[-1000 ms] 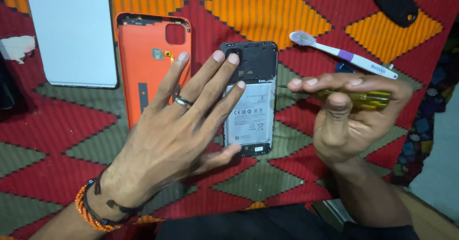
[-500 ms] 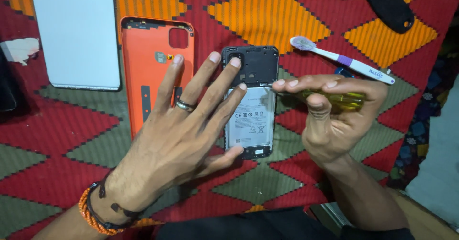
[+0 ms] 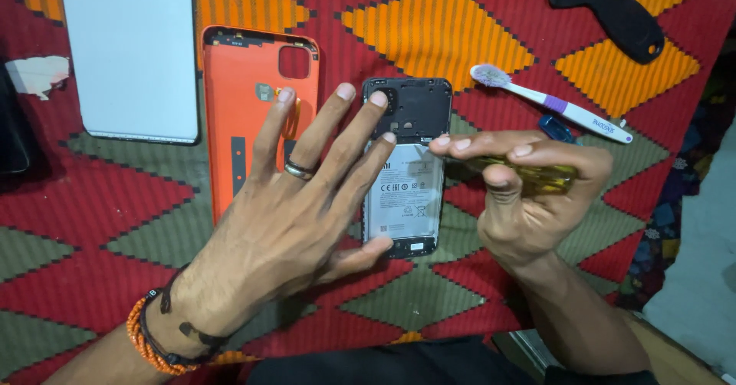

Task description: Disassembling a smartphone by removing the back cover, unscrewing internal components, and prying out parts.

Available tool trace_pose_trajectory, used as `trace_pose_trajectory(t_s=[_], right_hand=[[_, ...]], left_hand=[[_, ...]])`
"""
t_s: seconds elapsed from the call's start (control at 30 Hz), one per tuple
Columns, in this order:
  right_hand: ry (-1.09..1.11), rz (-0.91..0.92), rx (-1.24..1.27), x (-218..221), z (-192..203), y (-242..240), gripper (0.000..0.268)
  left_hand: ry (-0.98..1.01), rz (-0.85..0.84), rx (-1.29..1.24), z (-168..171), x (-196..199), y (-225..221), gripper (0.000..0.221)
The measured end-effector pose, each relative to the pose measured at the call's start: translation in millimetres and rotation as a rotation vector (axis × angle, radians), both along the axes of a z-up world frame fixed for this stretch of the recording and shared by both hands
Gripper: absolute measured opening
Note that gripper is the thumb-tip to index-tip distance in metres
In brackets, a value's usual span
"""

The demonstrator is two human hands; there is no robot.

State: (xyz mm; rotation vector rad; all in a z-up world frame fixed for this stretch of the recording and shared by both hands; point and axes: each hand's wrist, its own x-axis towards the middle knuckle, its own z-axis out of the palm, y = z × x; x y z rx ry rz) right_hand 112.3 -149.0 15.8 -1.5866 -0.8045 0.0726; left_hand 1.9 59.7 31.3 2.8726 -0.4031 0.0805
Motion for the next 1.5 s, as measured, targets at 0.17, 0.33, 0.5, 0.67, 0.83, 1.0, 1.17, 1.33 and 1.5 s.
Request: trace_pose_trajectory(t_s=[0.17, 0.33, 0.5, 0.67, 0.83, 1.0, 1.17, 1.33, 1.5], right_hand=[[0.002, 0.032, -0.012, 1.5, 1.0, 0.6, 0.020], [0.017, 0.048, -0.010, 1.2, -1.2, 3.0, 0.020], [-0.001, 0.004, 0.029, 0.6, -1.8, -4.7, 0.022], [0.004, -0.054, 0.026, -0.3, -2.8, -3.6, 0.022], [0.049, -0.102, 0.027, 0.1, -4.0, -4.7, 0.024], [0.083, -0.107, 0.052, 3.2, -7.7, -9.0, 0.022], [0.073, -0.158, 0.057, 1.7, -8.7, -10.4, 0.021], [0.135, -0.167, 0.116, 2.7, -8.2, -12.0, 0.019], [0.118, -0.189, 0.118, -0.9, -3.7, -11.9, 0.016]], left_hand=[[-0.044, -0.005, 0.019, 1.1, 0.1, 0.5, 0.086], [-0.037, -0.001, -0.022, 0.0, -1.1, -0.6, 0.085], [-0.031, 0.006, 0.058, -2.8, -2.7, -0.6, 0.091], [-0.039, -0.013, 0.017, -0.1, -2.3, 2.8, 0.088], [-0.013, 0.007, 0.027, 1.4, -1.3, 3.6, 0.090], [0.013, -0.017, -0.057, 0.3, 0.3, 6.4, 0.088], [-0.052, 0.047, -0.073, 8.0, 12.4, 7.2, 0.068], [-0.069, 0.091, -0.096, 14.2, 29.7, 4.0, 0.049], [-0.127, 0.047, -0.045, 21.6, 45.9, -0.4, 0.035]])
